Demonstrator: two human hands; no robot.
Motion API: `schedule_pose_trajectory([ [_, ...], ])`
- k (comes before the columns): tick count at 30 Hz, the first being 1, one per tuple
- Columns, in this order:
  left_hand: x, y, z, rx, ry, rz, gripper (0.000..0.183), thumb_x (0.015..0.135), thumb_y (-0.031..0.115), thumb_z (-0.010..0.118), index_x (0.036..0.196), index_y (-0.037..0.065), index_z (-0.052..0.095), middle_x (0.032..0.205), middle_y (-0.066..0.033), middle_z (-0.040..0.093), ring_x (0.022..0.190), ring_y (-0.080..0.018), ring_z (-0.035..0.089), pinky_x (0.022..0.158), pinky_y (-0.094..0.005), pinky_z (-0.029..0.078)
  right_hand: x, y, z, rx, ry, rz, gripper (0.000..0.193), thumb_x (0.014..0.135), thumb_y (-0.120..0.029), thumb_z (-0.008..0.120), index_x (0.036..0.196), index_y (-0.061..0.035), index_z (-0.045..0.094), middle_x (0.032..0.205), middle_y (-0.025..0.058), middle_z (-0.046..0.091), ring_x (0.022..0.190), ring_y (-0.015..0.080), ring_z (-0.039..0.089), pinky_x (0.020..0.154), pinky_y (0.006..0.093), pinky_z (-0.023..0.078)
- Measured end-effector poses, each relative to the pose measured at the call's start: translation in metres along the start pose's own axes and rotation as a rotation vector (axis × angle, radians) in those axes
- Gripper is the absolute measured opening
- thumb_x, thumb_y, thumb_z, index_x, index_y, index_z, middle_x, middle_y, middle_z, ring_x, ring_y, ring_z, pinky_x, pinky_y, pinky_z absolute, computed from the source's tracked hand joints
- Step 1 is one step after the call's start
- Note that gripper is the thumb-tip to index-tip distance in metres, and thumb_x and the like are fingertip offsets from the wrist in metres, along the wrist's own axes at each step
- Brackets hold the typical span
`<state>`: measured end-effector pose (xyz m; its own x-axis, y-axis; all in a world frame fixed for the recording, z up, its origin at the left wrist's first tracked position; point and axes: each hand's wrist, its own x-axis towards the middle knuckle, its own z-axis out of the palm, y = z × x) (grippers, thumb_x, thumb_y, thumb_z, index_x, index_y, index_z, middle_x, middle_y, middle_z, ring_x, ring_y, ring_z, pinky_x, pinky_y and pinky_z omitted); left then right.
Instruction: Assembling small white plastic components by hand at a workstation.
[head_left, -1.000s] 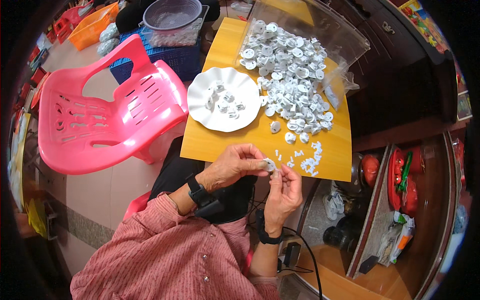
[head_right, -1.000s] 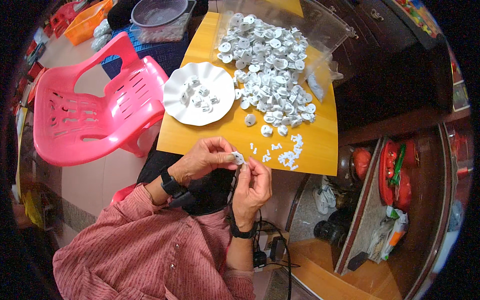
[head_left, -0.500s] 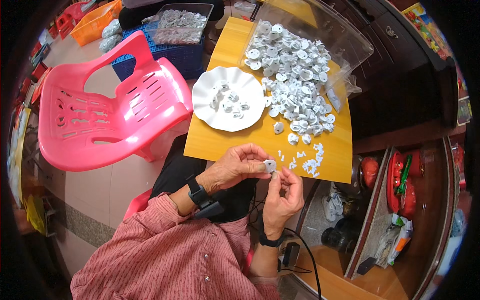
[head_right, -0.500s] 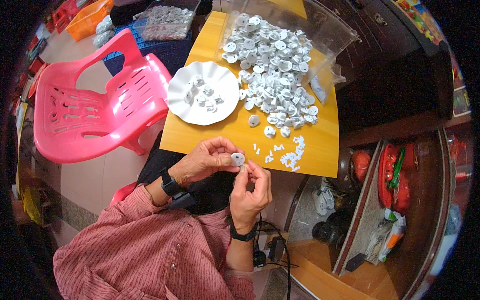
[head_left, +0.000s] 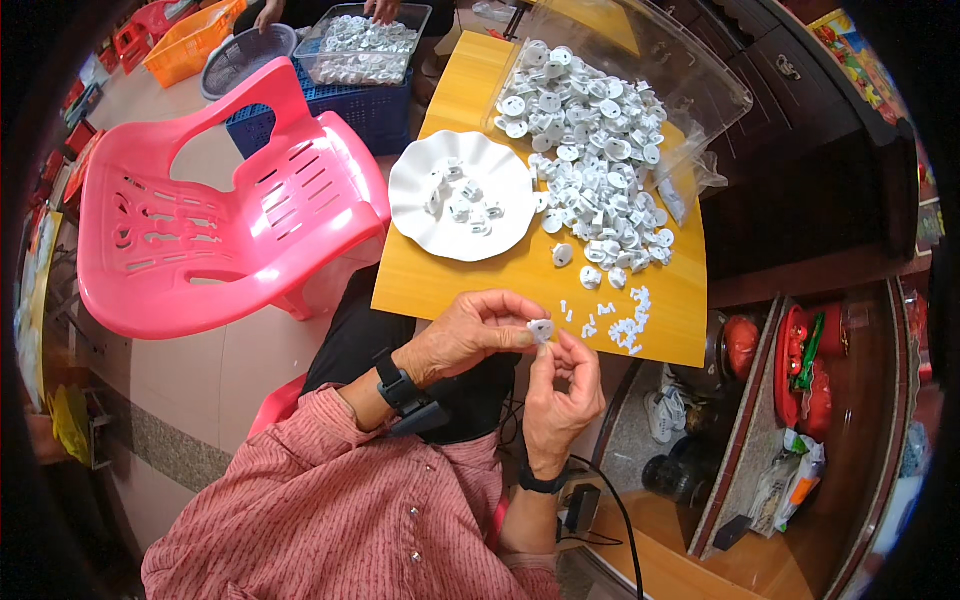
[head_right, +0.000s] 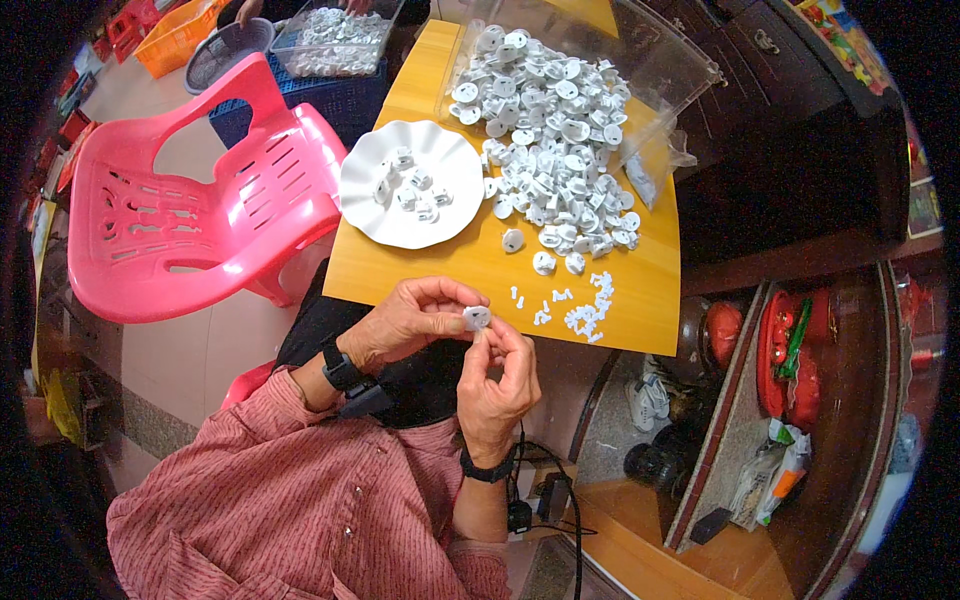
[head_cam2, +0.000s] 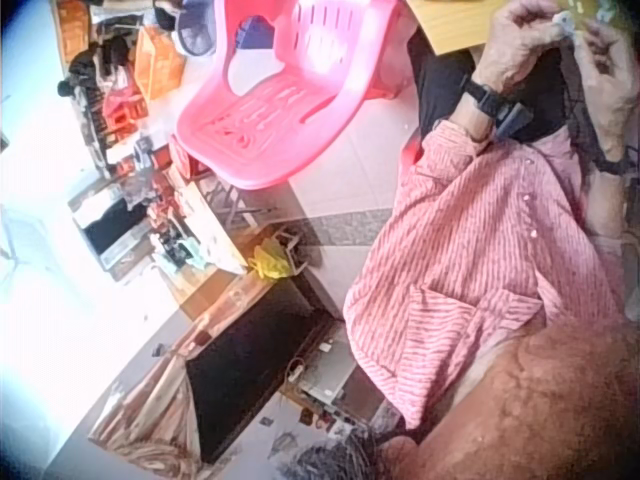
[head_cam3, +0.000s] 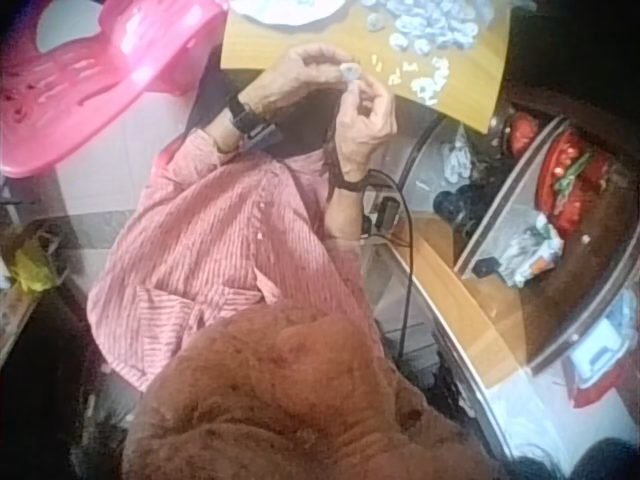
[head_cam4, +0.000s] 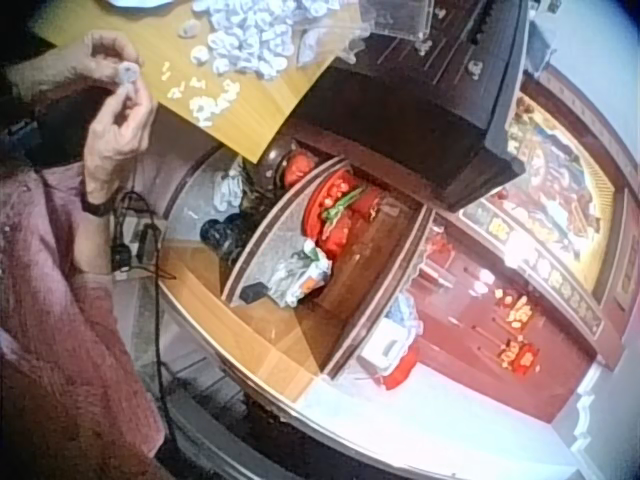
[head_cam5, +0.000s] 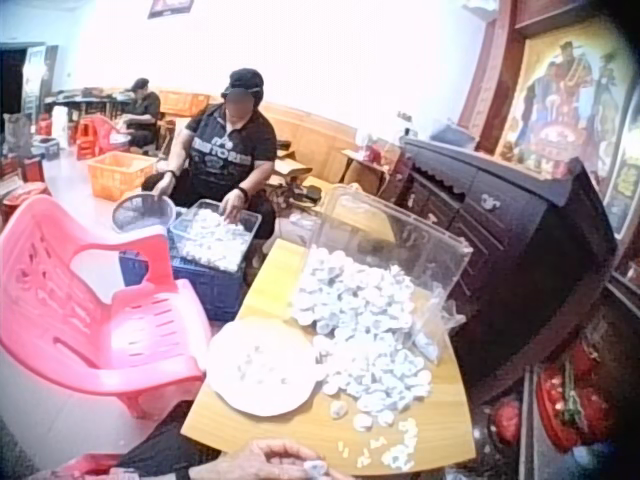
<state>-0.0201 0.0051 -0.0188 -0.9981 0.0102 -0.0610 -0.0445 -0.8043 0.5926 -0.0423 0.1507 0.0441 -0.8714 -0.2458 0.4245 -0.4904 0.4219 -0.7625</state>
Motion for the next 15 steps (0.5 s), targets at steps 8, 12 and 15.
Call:
schedule_pose_trajectory([
  [8, -0.0023, 0.0037, 0.0017, 0.114, 0.007, 0.055, 0.032, 0.088, -0.002, 0.074, 0.119, -0.001, 0.067, 0.116, -0.0080, 0.069, 0.105, -0.0150, 0.067, 0.093, -0.0289, 0.056, -0.0005, -0.0003, 0.0007, -0.023, -0.036, -0.025, 0.021, 0.087, 0.004, 0.070, 0.107, -0.0010, 0.067, 0.088, 0.0091, 0.067, 0.071, 0.0158, 0.065, 0.060, 0.0288, 0.055],
  [12, -0.0024, 0.0019, 0.0011, 0.247, -0.037, 0.170, 0.033, 0.087, -0.002, 0.076, 0.118, -0.001, 0.067, 0.112, -0.0060, 0.069, 0.103, -0.0136, 0.067, 0.094, -0.0280, 0.055, -0.0016, 0.0020, 0.0023, -0.066, -0.051, -0.052, 0.024, 0.087, 0.004, 0.070, 0.110, -0.0001, 0.066, 0.088, 0.0094, 0.067, 0.070, 0.0174, 0.065, 0.059, 0.0295, 0.054],
  [15, -0.0027, 0.0026, -0.0057, 0.181, -0.023, 0.119, 0.032, 0.087, -0.002, 0.075, 0.118, -0.001, 0.066, 0.111, -0.0058, 0.069, 0.102, -0.0131, 0.067, 0.093, -0.0273, 0.055, -0.0002, 0.0000, 0.0037, -0.092, -0.091, -0.063, 0.028, 0.087, 0.004, 0.070, 0.114, 0.0006, 0.063, 0.089, 0.0102, 0.067, 0.072, 0.0189, 0.066, 0.061, 0.0305, 0.055],
])
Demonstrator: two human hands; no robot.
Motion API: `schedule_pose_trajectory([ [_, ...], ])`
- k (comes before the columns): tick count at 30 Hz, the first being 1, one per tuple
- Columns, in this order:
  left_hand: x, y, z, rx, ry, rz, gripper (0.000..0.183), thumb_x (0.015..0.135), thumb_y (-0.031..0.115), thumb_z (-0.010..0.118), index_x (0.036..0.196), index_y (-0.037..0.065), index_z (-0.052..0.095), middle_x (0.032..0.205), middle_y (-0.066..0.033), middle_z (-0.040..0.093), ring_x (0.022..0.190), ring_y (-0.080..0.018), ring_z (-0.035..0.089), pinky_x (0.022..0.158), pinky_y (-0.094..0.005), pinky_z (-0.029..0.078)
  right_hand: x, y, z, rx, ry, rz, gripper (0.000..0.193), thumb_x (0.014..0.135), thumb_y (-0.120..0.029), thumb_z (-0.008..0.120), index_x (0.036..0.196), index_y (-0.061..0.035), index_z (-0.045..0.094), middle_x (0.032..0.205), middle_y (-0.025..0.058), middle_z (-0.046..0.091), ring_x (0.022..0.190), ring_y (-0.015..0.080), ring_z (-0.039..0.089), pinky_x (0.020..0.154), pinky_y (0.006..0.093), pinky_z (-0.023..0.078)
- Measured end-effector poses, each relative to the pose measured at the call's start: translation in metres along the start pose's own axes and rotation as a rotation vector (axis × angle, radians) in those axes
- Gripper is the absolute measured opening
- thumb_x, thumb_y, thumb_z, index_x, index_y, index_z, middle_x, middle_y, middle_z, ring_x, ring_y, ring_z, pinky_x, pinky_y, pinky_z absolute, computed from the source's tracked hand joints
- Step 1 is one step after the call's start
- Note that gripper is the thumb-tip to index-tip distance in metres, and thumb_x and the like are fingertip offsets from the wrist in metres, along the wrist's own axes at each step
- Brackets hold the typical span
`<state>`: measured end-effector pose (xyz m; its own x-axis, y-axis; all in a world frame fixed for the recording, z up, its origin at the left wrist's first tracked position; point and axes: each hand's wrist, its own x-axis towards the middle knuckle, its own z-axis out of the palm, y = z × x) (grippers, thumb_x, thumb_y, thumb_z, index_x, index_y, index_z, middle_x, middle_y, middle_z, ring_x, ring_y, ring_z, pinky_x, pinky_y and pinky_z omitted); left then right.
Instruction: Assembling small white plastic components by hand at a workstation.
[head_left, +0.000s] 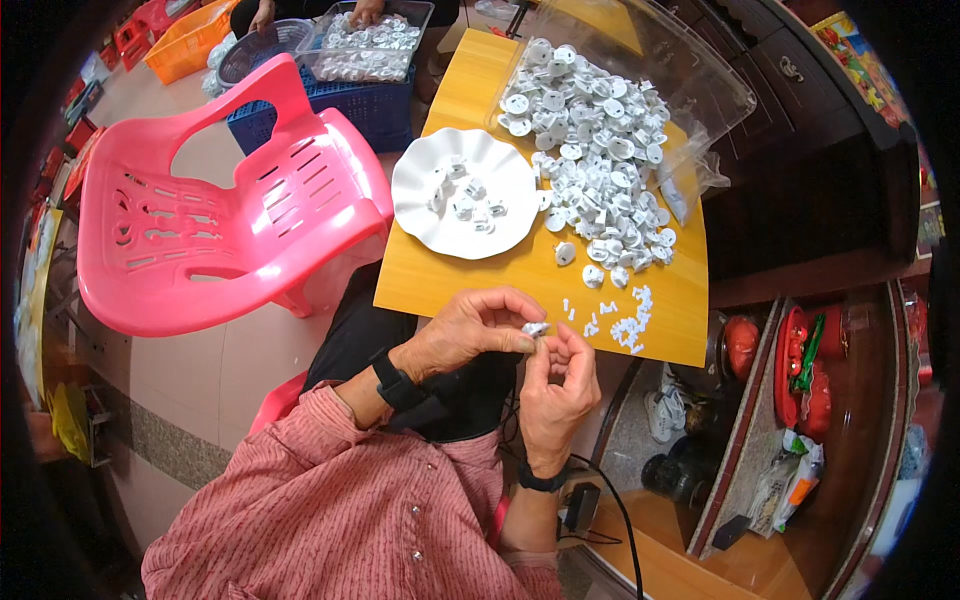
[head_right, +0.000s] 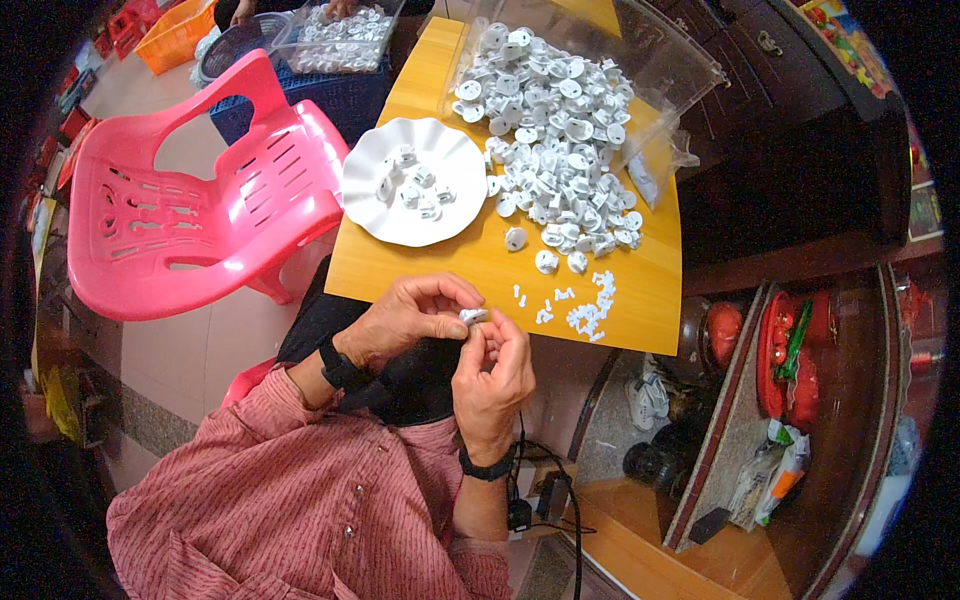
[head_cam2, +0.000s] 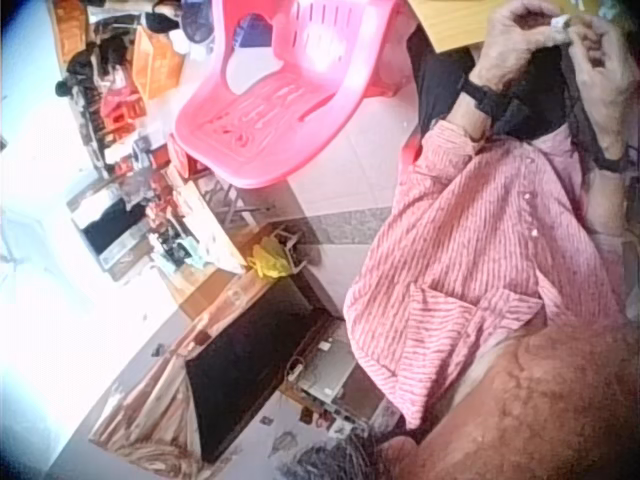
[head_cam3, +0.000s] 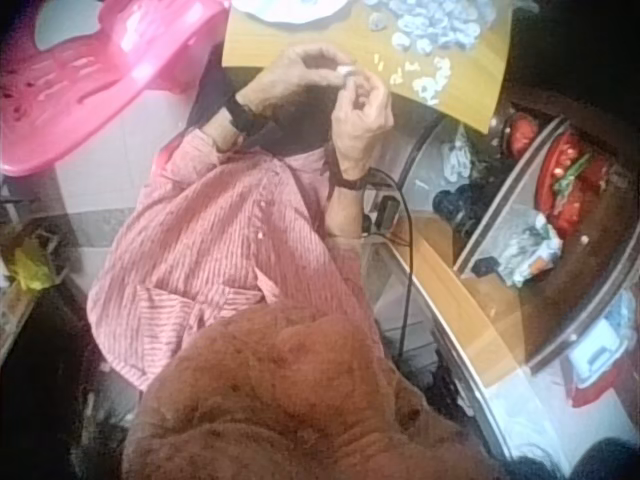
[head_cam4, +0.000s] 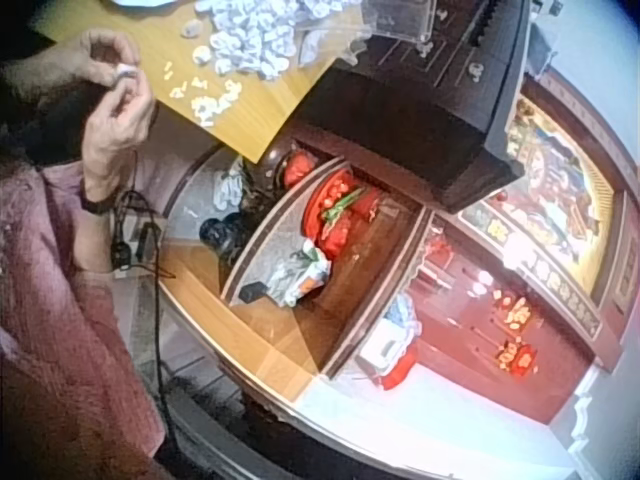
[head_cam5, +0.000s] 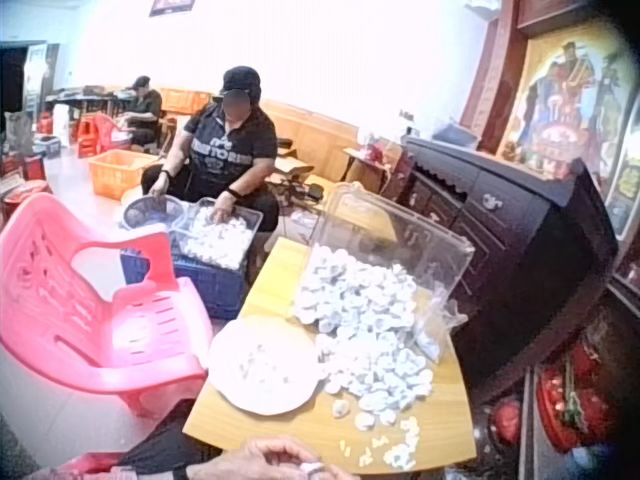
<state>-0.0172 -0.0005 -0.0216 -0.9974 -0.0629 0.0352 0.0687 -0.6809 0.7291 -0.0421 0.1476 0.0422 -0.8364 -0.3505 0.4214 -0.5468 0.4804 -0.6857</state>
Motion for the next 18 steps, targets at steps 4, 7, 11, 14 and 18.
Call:
schedule_pose_trajectory([
  [4, -0.0015, 0.0022, 0.0014, -0.051, 0.047, -0.038, 0.032, 0.087, -0.002, 0.075, 0.118, 0.000, 0.066, 0.111, -0.0058, 0.069, 0.102, -0.0128, 0.067, 0.092, -0.0271, 0.055, -0.0006, 0.0013, 0.0003, 0.075, 0.016, 0.053, 0.031, 0.087, 0.003, 0.070, 0.116, 0.0007, 0.062, 0.091, 0.0110, 0.067, 0.075, 0.0201, 0.066, 0.066, 0.0320, 0.055],
  [7, -0.0034, 0.0013, 0.0001, -0.080, 0.065, -0.054, 0.031, 0.088, -0.002, 0.075, 0.118, 0.000, 0.067, 0.109, -0.0055, 0.069, 0.102, -0.0127, 0.067, 0.092, -0.0271, 0.055, -0.0020, 0.0004, 0.0002, 0.089, 0.011, 0.058, 0.029, 0.088, 0.002, 0.070, 0.115, 0.0007, 0.062, 0.090, 0.0110, 0.066, 0.075, 0.0207, 0.065, 0.067, 0.0327, 0.055],
  [11, -0.0059, 0.0026, 0.0009, -0.050, 0.056, -0.043, 0.030, 0.088, -0.002, 0.074, 0.117, -0.001, 0.067, 0.111, -0.0063, 0.069, 0.102, -0.0135, 0.067, 0.093, -0.0284, 0.055, -0.0010, -0.0051, 0.0014, 0.064, 0.008, 0.061, 0.024, 0.088, 0.002, 0.069, 0.111, 0.0001, 0.062, 0.090, 0.0107, 0.066, 0.074, 0.0206, 0.065, 0.068, 0.0332, 0.055],
  [14, -0.0071, 0.0049, 0.0024, 0.019, 0.042, -0.031, 0.028, 0.088, -0.001, 0.074, 0.115, 0.000, 0.067, 0.114, -0.0063, 0.068, 0.103, -0.0143, 0.066, 0.094, -0.0295, 0.055, -0.0034, -0.0009, 0.0039, 0.061, 0.031, 0.062, 0.020, 0.088, 0.002, 0.069, 0.107, -0.0006, 0.062, 0.090, 0.0106, 0.067, 0.074, 0.0205, 0.065, 0.068, 0.0332, 0.054],
  [18, -0.0098, 0.0098, 0.0023, 0.036, 0.033, -0.053, 0.027, 0.087, 0.000, 0.076, 0.113, 0.001, 0.068, 0.114, -0.0039, 0.067, 0.103, -0.0130, 0.065, 0.093, -0.0279, 0.054, -0.0051, -0.0070, 0.0056, 0.082, 0.012, 0.065, 0.019, 0.088, 0.000, 0.070, 0.105, -0.0008, 0.062, 0.089, 0.0107, 0.067, 0.074, 0.0210, 0.066, 0.068, 0.0333, 0.055],
])
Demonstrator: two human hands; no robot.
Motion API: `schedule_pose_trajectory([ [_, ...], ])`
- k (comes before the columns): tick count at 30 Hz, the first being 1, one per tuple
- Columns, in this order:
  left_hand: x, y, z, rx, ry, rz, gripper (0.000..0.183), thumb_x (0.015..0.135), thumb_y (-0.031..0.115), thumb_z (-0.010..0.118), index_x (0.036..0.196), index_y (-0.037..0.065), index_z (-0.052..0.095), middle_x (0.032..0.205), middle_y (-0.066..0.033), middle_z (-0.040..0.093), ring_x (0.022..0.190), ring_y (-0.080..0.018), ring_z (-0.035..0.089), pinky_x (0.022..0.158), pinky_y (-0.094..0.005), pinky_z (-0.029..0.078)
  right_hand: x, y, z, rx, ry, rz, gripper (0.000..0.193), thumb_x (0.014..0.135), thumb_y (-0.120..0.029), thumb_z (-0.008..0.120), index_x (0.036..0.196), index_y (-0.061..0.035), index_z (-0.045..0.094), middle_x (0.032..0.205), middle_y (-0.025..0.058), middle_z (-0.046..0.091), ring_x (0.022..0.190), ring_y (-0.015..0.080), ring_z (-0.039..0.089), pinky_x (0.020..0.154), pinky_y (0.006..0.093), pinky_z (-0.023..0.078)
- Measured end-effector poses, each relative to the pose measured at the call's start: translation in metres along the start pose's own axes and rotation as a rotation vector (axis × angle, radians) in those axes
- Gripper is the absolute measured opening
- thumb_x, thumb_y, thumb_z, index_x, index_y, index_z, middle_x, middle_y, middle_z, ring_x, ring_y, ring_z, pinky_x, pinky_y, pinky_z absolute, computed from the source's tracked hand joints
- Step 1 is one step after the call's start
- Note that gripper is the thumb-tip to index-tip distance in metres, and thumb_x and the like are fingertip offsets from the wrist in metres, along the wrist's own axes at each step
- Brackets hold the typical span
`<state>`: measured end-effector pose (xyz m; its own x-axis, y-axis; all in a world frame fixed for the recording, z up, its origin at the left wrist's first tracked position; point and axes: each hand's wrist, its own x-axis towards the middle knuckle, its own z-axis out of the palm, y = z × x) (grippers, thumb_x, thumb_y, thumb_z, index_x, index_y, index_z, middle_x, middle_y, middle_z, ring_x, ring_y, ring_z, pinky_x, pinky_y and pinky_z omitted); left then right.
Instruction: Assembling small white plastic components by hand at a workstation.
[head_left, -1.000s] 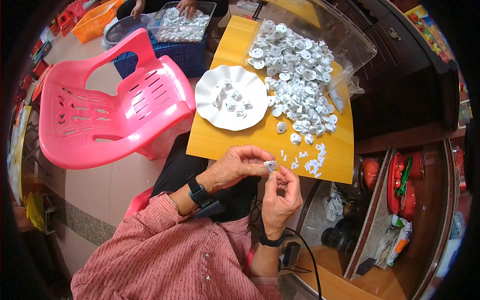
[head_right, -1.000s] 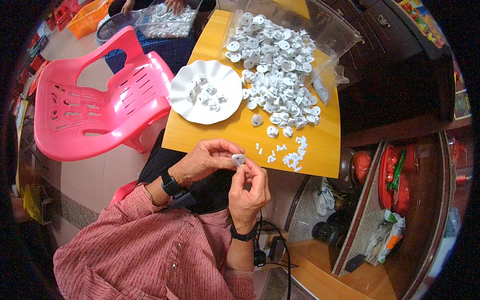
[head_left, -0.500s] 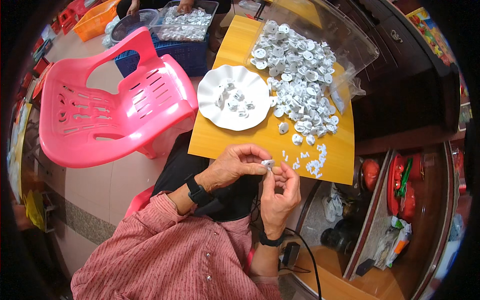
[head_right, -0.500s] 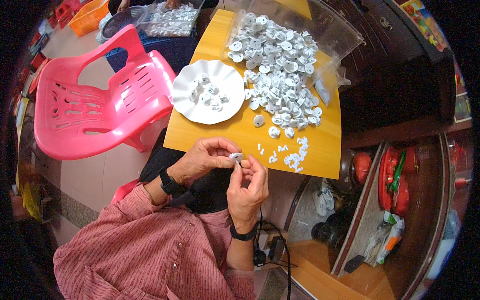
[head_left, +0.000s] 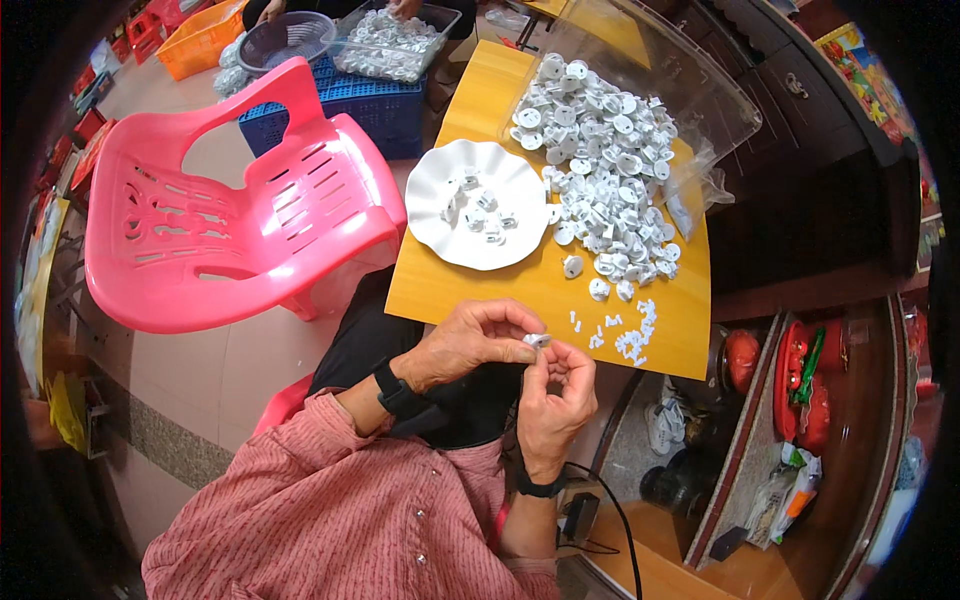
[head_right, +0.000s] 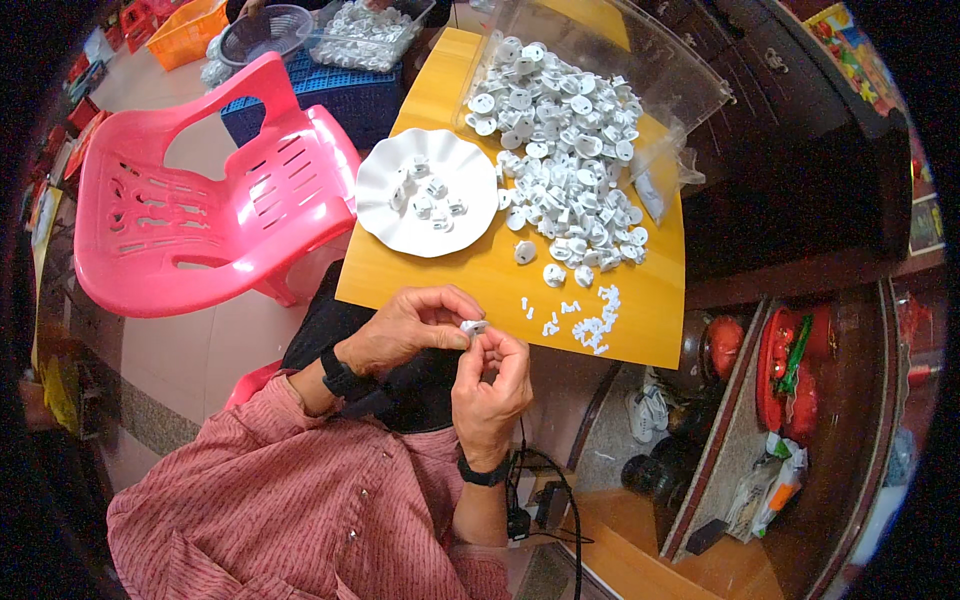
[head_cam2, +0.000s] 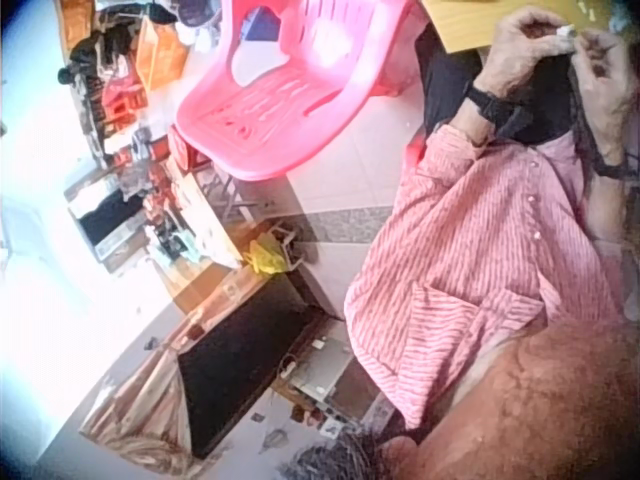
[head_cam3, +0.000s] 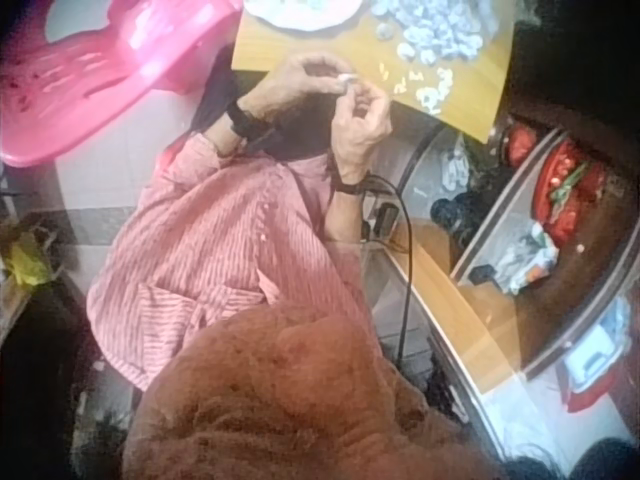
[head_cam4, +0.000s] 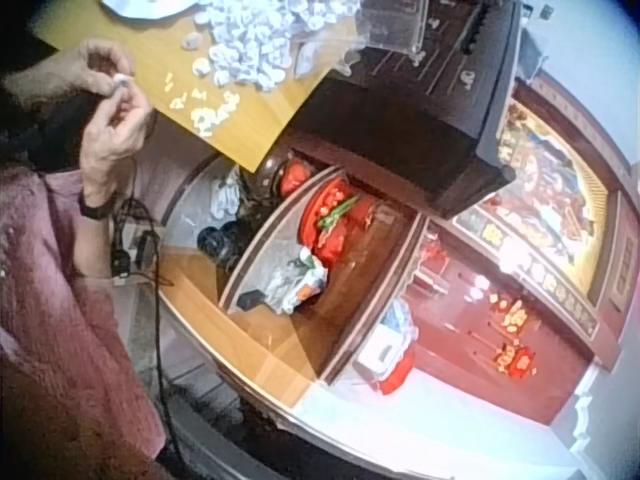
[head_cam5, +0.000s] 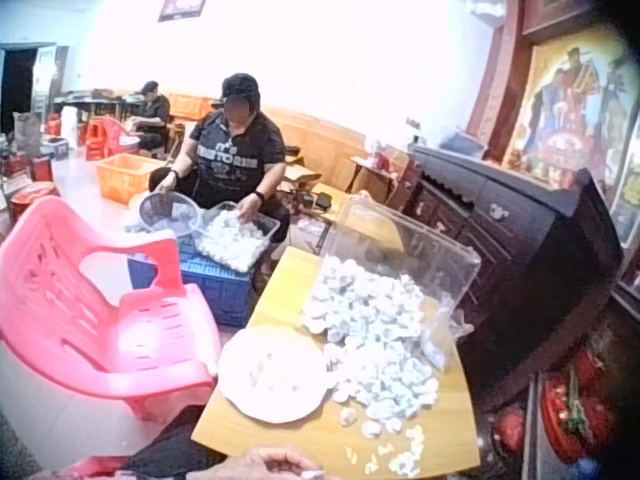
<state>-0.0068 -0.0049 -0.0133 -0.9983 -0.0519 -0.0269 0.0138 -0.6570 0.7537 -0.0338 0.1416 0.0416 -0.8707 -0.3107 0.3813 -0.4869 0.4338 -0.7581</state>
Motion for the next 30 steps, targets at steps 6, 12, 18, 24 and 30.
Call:
schedule_pose_trajectory([
  [6, 0.003, 0.033, -0.006, 0.619, 0.191, 0.355, 0.023, 0.085, 0.000, 0.076, 0.107, 0.001, 0.070, 0.110, -0.0054, 0.067, 0.098, -0.0116, 0.064, 0.086, -0.0274, 0.054, 0.000, 0.030, -0.006, -0.002, 0.040, 0.013, 0.014, 0.091, -0.004, 0.071, 0.103, 0.0003, 0.063, 0.090, 0.0116, 0.067, 0.074, 0.0228, 0.066, 0.068, 0.0338, 0.055],
  [12, 0.022, 0.059, -0.031, 1.246, 0.491, 0.695, 0.025, 0.076, 0.000, 0.078, 0.099, 0.001, 0.069, 0.105, -0.0112, 0.067, 0.092, -0.0287, 0.066, 0.079, -0.0351, 0.055, 0.002, 0.065, -0.020, -0.260, 0.103, -0.001, 0.010, 0.092, -0.002, 0.066, 0.101, 0.0020, 0.064, 0.094, 0.0160, 0.064, 0.083, 0.0324, 0.067, 0.070, 0.0407, 0.055],
  [18, 0.031, 0.053, -0.035, 1.550, 0.574, 0.672, 0.029, 0.070, 0.001, 0.080, 0.098, 0.003, 0.070, 0.109, -0.0111, 0.067, 0.100, -0.0322, 0.061, 0.087, -0.0410, 0.052, 0.013, 0.073, -0.020, -0.504, -0.004, -0.183, 0.028, 0.088, 0.004, 0.061, 0.116, 0.0009, 0.066, 0.106, 0.0161, 0.060, 0.099, 0.0360, 0.062, 0.085, 0.0455, 0.051],
  [24, 0.046, 0.031, -0.005, 1.518, 0.571, 0.811, 0.034, 0.070, -0.001, 0.079, 0.102, 0.003, 0.068, 0.108, -0.0138, 0.066, 0.100, -0.0333, 0.062, 0.087, -0.0415, 0.053, 0.020, 0.069, -0.019, -0.662, -0.124, -0.218, 0.039, 0.082, 0.004, 0.059, 0.120, 0.0006, 0.067, 0.108, 0.0151, 0.058, 0.103, 0.0336, 0.058, 0.091, 0.0448, 0.047],
  [30, 0.079, 0.005, 0.025, 1.304, 0.237, 0.673, 0.031, 0.080, -0.003, 0.068, 0.110, -0.001, 0.062, 0.113, -0.0194, 0.062, 0.104, -0.0396, 0.061, 0.090, -0.0441, 0.052, 0.015, 0.067, -0.021, -0.664, -0.164, -0.222, 0.036, 0.085, -0.001, 0.061, 0.121, -0.0009, 0.066, 0.111, 0.0130, 0.057, 0.105, 0.0322, 0.056, 0.090, 0.0458, 0.046],
])
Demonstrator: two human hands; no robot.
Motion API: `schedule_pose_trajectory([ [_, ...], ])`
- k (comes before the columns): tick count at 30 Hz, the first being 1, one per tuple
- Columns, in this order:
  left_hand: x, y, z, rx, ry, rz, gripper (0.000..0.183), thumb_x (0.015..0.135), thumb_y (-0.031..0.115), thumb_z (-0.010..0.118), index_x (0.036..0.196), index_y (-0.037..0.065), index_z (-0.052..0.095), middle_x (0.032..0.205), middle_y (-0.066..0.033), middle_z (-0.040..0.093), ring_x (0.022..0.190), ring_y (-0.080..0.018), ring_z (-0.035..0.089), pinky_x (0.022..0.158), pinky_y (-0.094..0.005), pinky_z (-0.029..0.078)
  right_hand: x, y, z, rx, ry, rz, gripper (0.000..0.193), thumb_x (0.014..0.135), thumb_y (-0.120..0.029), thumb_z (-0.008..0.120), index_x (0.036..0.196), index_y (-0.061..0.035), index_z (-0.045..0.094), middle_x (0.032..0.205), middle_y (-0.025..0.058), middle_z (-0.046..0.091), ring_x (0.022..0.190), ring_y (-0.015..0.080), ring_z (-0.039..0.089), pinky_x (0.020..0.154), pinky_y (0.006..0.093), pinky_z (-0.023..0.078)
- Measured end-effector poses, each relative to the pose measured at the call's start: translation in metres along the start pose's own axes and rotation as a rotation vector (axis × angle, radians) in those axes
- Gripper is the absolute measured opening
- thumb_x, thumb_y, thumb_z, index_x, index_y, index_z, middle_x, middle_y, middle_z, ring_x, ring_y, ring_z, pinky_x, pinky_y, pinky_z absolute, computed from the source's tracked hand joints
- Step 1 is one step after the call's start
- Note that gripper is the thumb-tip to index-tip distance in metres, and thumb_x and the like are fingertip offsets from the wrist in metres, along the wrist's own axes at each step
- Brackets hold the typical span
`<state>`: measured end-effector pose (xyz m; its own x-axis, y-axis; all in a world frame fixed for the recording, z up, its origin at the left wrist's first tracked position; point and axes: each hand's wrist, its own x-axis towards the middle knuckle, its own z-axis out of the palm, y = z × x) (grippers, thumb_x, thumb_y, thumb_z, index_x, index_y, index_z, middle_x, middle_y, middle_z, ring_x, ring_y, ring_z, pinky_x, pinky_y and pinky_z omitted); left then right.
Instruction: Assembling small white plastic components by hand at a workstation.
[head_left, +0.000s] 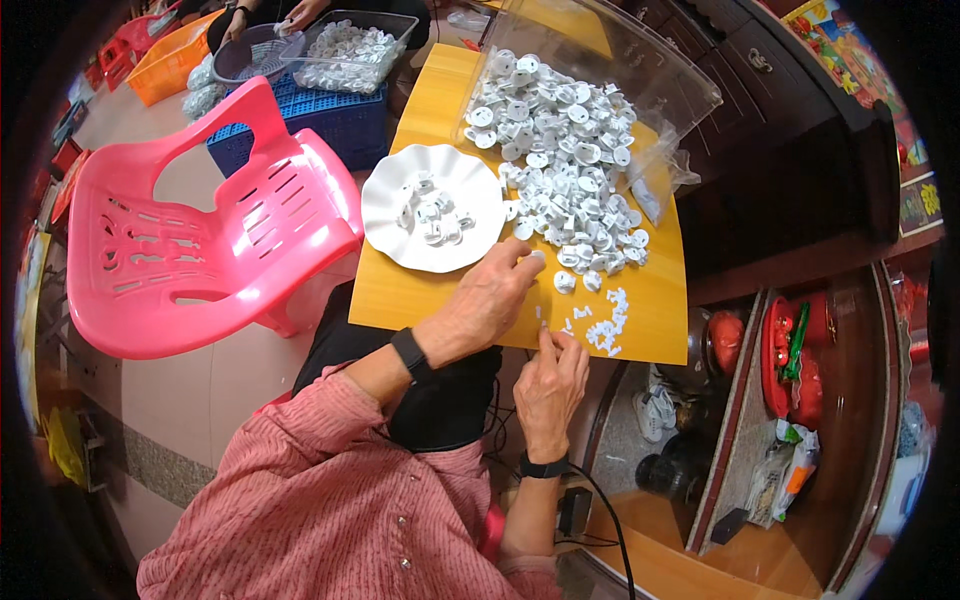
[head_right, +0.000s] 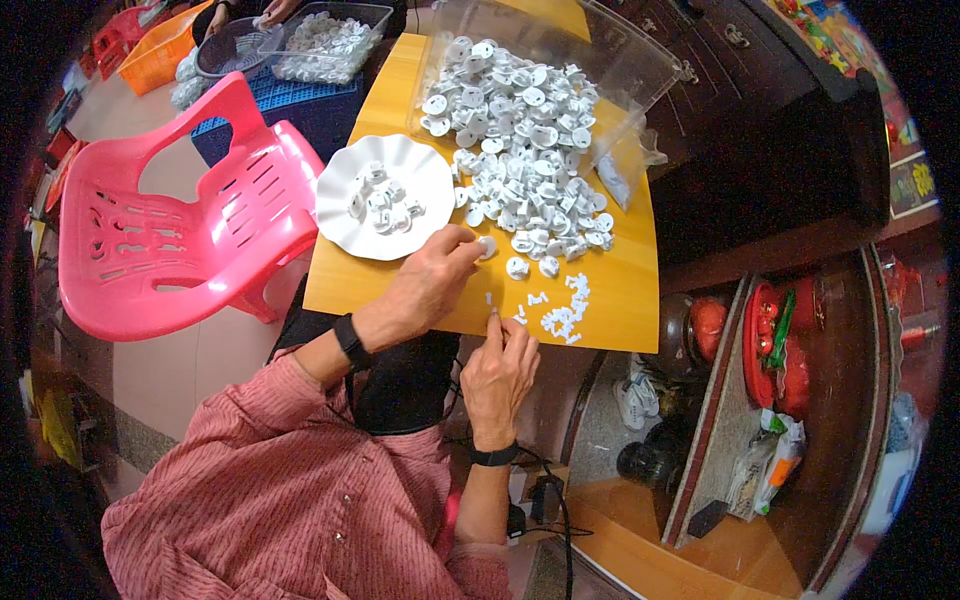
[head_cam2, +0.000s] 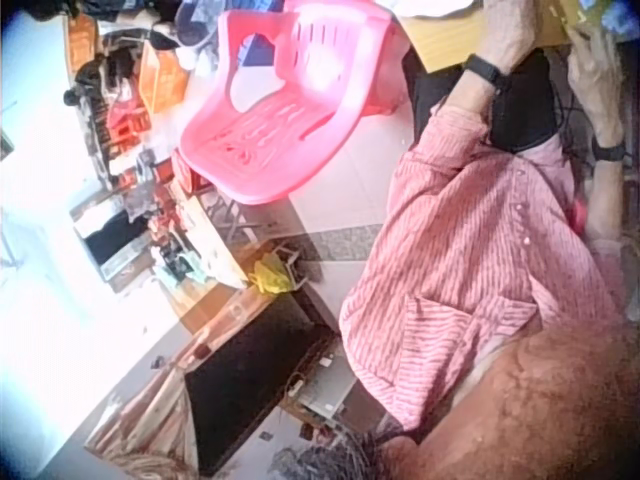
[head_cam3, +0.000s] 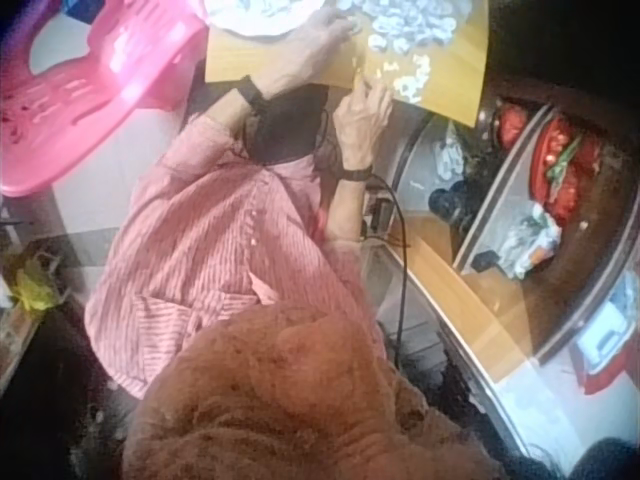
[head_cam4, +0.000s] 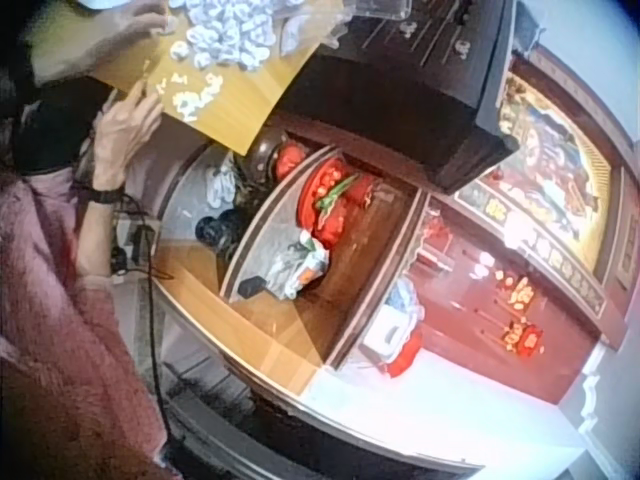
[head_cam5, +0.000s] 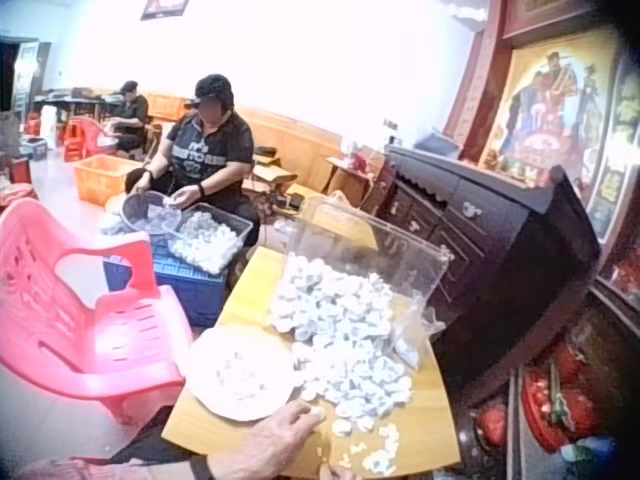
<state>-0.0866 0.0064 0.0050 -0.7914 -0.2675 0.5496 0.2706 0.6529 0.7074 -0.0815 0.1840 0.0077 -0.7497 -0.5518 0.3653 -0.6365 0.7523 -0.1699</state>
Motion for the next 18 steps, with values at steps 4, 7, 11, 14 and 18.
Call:
schedule_pose_trajectory([
  [4, 0.017, -0.012, 0.019, 0.129, -0.104, -0.026, 0.034, 0.086, 0.000, 0.059, 0.120, 0.000, 0.055, 0.117, -0.0214, 0.058, 0.103, -0.0396, 0.058, 0.088, -0.0446, 0.051, -0.004, 0.003, 0.004, 0.041, 0.051, -0.001, 0.029, 0.087, -0.002, 0.066, 0.116, -0.0004, 0.069, 0.108, 0.0118, 0.059, 0.104, 0.0317, 0.058, 0.090, 0.0449, 0.047],
  [7, 0.022, -0.019, 0.027, 0.272, -0.191, -0.012, 0.026, 0.085, 0.005, 0.061, 0.111, 0.002, 0.058, 0.107, -0.0180, 0.057, 0.097, -0.0363, 0.055, 0.082, -0.0459, 0.050, -0.007, 0.007, 0.009, 0.078, 0.128, 0.004, 0.026, 0.083, -0.002, 0.071, 0.109, -0.0013, 0.072, 0.102, 0.0119, 0.061, 0.098, 0.0312, 0.060, 0.087, 0.0432, 0.050],
  [11, 0.025, -0.017, 0.026, 0.268, -0.225, -0.068, 0.022, 0.086, 0.006, 0.061, 0.107, 0.001, 0.060, 0.104, -0.0167, 0.058, 0.095, -0.0356, 0.058, 0.078, -0.0461, 0.051, -0.009, 0.009, 0.013, 0.083, 0.199, -0.015, 0.018, 0.083, -0.001, 0.071, 0.102, -0.0010, 0.071, 0.097, 0.0129, 0.063, 0.093, 0.0329, 0.061, 0.081, 0.0435, 0.051],
  [14, 0.019, -0.020, 0.029, 0.237, -0.161, -0.112, 0.019, 0.084, 0.005, 0.064, 0.103, 0.001, 0.062, 0.102, -0.0162, 0.058, 0.092, -0.0352, 0.061, 0.075, -0.0457, 0.053, -0.008, 0.006, 0.013, 0.085, 0.220, -0.020, 0.013, 0.085, 0.000, 0.070, 0.098, 0.0001, 0.068, 0.097, 0.0141, 0.063, 0.091, 0.0341, 0.061, 0.080, 0.0447, 0.051],
  [18, 0.008, -0.016, 0.016, -0.001, -0.135, -0.165, 0.022, 0.082, 0.006, 0.071, 0.102, -0.001, 0.068, 0.092, -0.0119, 0.061, 0.080, -0.0273, 0.064, 0.072, -0.0378, 0.054, -0.011, 0.005, 0.015, 0.085, 0.248, 0.035, 0.012, 0.084, 0.001, 0.068, 0.095, 0.0008, 0.062, 0.099, 0.0162, 0.062, 0.092, 0.0361, 0.060, 0.081, 0.0454, 0.050],
])
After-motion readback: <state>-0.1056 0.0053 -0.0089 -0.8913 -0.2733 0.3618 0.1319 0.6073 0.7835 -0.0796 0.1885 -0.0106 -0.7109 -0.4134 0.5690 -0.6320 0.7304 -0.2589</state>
